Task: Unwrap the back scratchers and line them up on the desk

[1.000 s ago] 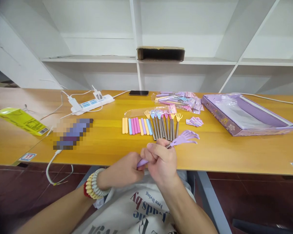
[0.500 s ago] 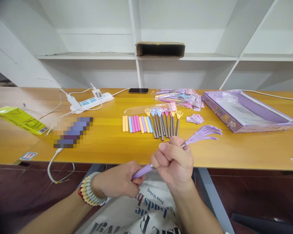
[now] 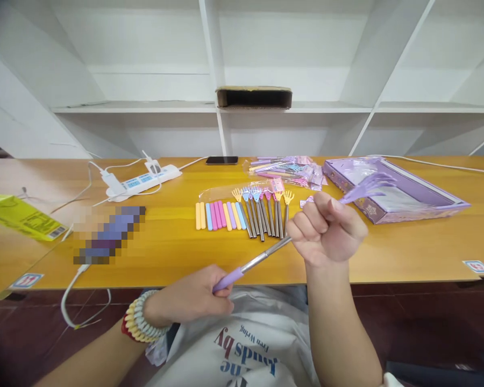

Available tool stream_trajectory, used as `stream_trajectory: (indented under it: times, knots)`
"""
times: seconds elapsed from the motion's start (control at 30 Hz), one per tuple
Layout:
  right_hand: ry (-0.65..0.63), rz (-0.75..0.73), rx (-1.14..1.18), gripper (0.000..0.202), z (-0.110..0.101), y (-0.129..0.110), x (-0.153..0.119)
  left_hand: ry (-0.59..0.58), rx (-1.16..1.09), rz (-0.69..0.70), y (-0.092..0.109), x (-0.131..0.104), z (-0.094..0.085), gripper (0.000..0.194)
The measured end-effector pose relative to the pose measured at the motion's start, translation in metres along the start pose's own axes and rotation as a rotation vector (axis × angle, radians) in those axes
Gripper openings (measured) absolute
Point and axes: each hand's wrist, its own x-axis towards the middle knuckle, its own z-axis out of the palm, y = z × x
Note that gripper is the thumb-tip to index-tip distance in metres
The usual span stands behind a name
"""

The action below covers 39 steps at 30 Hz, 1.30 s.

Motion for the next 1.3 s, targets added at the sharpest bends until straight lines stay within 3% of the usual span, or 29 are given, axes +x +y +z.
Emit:
stream_trajectory:
  times: [0.07,0.2,0.3,0.4,0.47,0.53,0.6,0.63,0.7,0.77,0.93,1.13,1.2,1.3]
  knots:
    - [0.053,-0.005,-0.134,0.024,0.005,0.011,0.005,0.072,-0.037,-0.002,0.000,0.001,-0.004,0.031]
    - [0.157,0.126,-0.315,0.035,0.018,0.059,-0.003,0.172,-0.322,0.027,-0.001,0.015,-0.001,0.022]
    - [0.098,0.338,-0.501,0.033,0.030,0.098,-0.021,0.272,-0.543,0.153,0.001,0.029,0.007,0.015]
    - [0.124,0.340,-0.565,0.035,0.041,0.120,-0.031,0.343,-0.533,0.234,0.005,0.033,0.005,0.020]
    - [0.173,0.290,-0.557,0.034,0.044,0.123,-0.028,0.397,-0.370,0.257,0.009,0.029,-0.006,0.017]
    - [0.204,0.286,-0.541,0.034,0.042,0.121,-0.019,0.549,-0.258,0.280,0.016,0.027,-0.025,0.015]
    - [0.224,0.295,-0.589,0.032,0.039,0.119,-0.009,0.726,-0.385,0.283,0.026,0.030,-0.045,0.019]
    - [0.220,0.285,-0.658,0.030,0.038,0.119,-0.004,0.718,-0.532,0.301,0.033,0.034,-0.054,0.022]
    - [0.177,0.220,-0.879,0.025,0.037,0.121,0.004,0.518,-0.822,0.337,0.047,0.045,-0.069,0.024]
    - [0.144,0.133,-1.121,0.023,0.038,0.124,0.009,0.441,-1.004,0.350,0.061,0.058,-0.079,0.017]
    - [0.004,0.168,-1.466,0.034,0.043,0.123,0.027,0.705,-1.085,0.307,0.073,0.089,-0.096,0.040]
    - [-0.076,0.313,-1.477,0.048,0.041,0.131,0.052,0.825,-1.027,0.128,0.055,0.118,-0.118,0.037]
    - [-0.064,0.343,-1.429,0.046,0.040,0.134,0.043,0.853,-0.999,0.104,0.052,0.115,-0.129,0.036]
    - [-0.054,0.342,-1.356,0.044,0.035,0.128,0.014,0.937,-0.960,0.145,0.055,0.086,-0.159,0.034]
